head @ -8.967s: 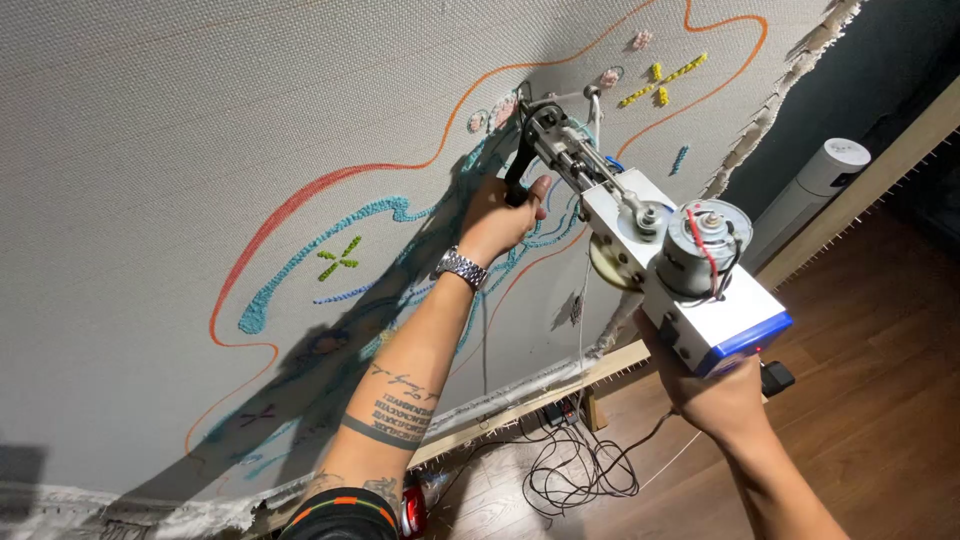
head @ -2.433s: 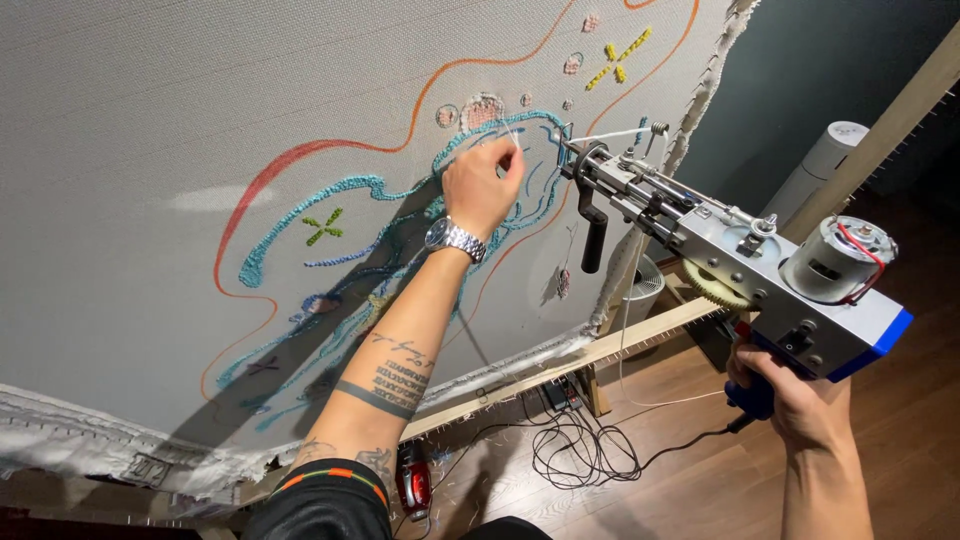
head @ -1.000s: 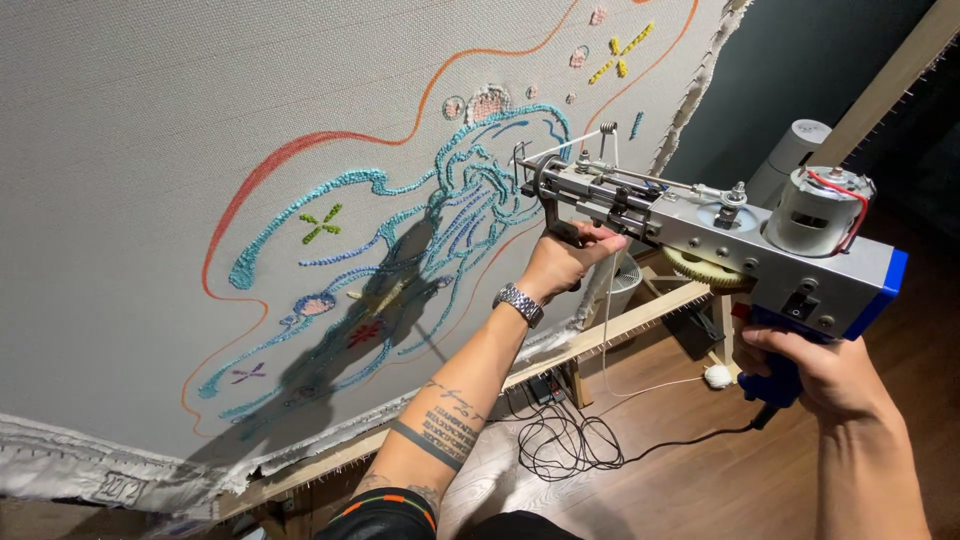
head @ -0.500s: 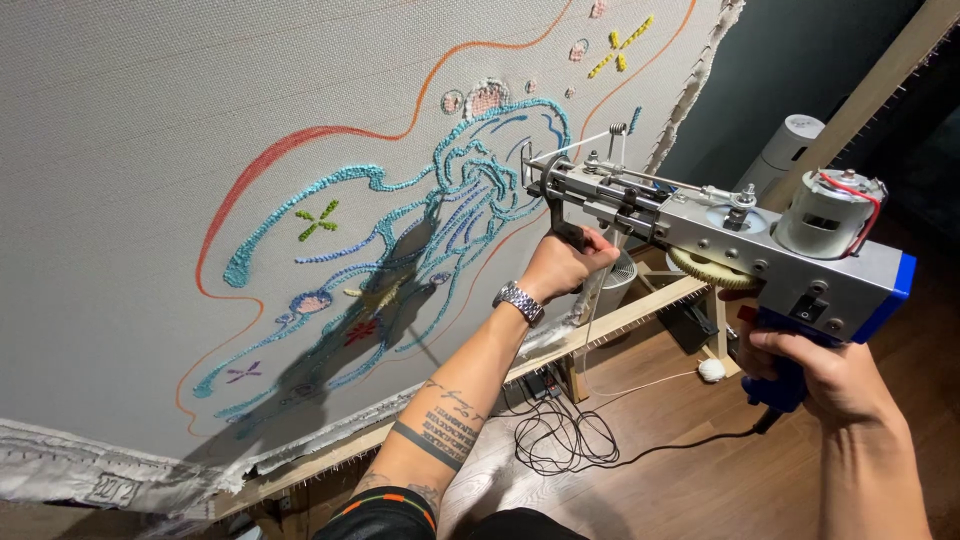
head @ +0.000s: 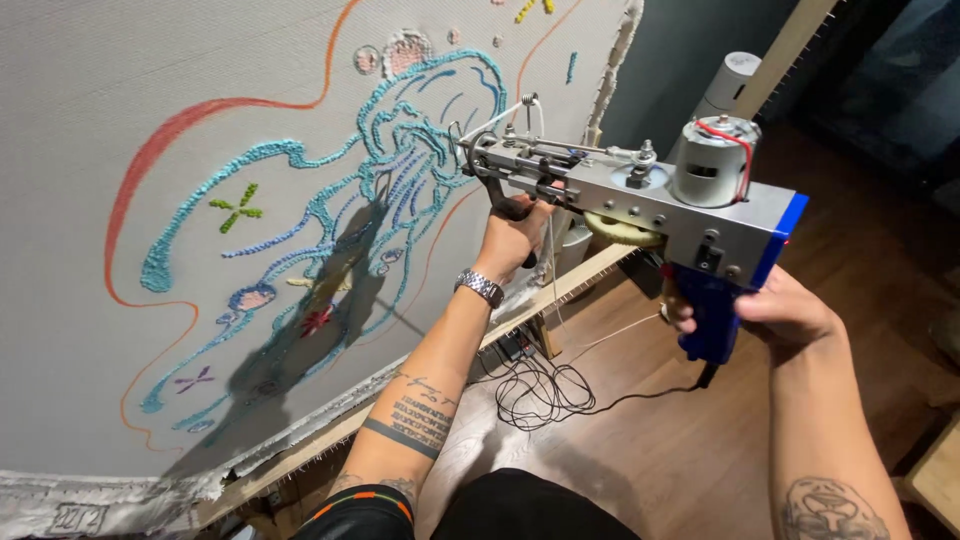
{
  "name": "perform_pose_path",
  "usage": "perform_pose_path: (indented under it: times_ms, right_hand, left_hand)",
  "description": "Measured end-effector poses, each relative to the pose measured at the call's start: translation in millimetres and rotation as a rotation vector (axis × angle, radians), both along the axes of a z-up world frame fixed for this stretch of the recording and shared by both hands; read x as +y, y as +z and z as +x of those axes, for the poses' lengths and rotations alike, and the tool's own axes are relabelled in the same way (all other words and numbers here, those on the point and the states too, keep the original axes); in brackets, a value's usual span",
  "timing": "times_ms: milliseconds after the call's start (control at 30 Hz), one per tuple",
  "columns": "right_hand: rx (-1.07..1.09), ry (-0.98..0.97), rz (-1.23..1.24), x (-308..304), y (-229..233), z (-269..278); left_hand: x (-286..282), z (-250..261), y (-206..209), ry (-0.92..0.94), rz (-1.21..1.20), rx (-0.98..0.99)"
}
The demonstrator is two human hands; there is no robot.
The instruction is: Using a tufting gun to follow a pre-drawn pattern on a canvas to create a rug.
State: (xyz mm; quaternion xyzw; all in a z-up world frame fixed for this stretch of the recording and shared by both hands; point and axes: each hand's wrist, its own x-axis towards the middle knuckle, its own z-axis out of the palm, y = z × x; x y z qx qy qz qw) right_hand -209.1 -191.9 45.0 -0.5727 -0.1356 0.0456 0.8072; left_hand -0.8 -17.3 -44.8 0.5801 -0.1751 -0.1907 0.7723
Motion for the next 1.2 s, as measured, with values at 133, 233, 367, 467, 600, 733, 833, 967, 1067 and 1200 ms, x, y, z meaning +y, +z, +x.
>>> perform_pose_path:
  times_ms: [133,233,367,467,600,733,833,967,1067,1200]
  right_hand:
    - [-0.184,0.37,0.029,-28.2,-87.7,20.5]
    - [-0.29,0.313,-0.251,-27.3,-154.3,95.2]
    - [0.261,0.063,-0.185,67.0,-105.3,82.2]
    - [0.36,0.186,-0.437,68.8,-152.5,64.2]
    - [0.538,-0.255,-1.148,-20.0,-283.2,20.7]
    - [1.097,-0.421,-1.294,-139.3,-414.7,-57.1]
    - [1.159,-0.474,-1.6,-229.4,-486.7,-57.1]
    - [0.652,-0.806,-1.733,-163.1,-253.1,-7.8]
    - [-0.187,-1.081,-1.425,-90.2,-85.6,37.5]
    - [-0.066,-0.709,-0.071,-31.7,46.2,60.9]
  left_hand:
    - [-13.4,8.7,-40.0,-0.001,-0.132,-0.087]
    - [-0.2,-21.9,1.4,-0.04,-0.169,-0.093]
    - [0.5,-20.4,-10.2,-0.054,-0.211,-0.034]
    - [16.6,-6.2,-13.6,-0.015,-0.196,-0.087]
    - [59.2,35.1,-34.5,0.094,-0.235,-0.111]
    - [103.3,28.9,-10.6,0.15,-0.234,-0.206]
    - [104.3,28.1,-19.2,0.137,-0.227,-0.2]
    - [108.1,25.5,-29.3,0.128,-0.22,-0.189]
    - [103.7,19.3,-35.1,0.125,-0.222,-0.188]
    - [100.1,14.2,-43.0,0.127,-0.227,-0.185]
